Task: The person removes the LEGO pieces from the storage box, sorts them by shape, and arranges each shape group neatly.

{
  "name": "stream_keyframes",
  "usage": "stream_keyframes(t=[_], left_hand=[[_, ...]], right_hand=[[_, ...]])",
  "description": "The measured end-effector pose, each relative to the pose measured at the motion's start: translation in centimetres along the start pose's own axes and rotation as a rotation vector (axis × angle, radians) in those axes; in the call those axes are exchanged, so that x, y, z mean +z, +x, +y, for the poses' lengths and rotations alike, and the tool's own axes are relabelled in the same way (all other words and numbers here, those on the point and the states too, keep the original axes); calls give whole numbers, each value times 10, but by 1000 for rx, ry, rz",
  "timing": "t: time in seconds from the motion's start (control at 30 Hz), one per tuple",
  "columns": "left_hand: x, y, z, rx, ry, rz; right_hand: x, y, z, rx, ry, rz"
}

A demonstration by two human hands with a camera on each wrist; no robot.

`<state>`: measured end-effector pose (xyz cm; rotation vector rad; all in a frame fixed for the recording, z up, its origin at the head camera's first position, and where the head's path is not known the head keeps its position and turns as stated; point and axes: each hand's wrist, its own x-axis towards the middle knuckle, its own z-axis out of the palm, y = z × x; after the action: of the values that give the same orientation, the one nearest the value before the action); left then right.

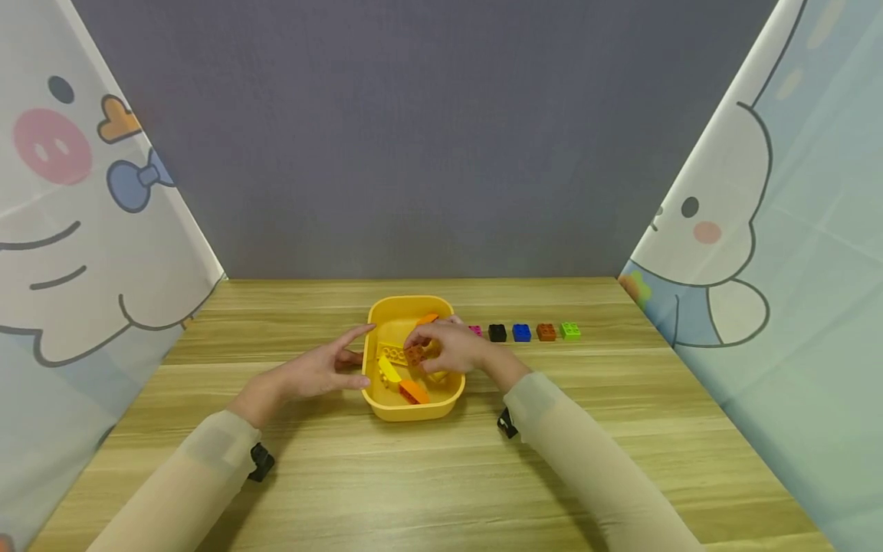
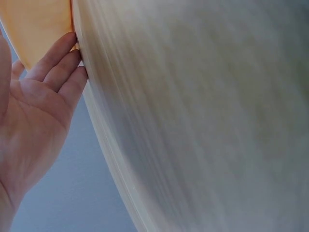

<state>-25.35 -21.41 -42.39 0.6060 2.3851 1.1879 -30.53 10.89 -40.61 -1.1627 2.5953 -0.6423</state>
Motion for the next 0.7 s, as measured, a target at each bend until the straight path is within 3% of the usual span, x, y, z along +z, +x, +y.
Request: stream_keyframes(t=[0.27,0.4,0.7], left_hand=[[0,-1,3,-3,4,-4],[1,0,3,-1,-9,-11],[0,0,2,-9,12,-2]], right_hand=[[1,-1,3,-55,105,65],[-1,-4,7,-45,201,102],[-32,-30,11,-40,330,275]])
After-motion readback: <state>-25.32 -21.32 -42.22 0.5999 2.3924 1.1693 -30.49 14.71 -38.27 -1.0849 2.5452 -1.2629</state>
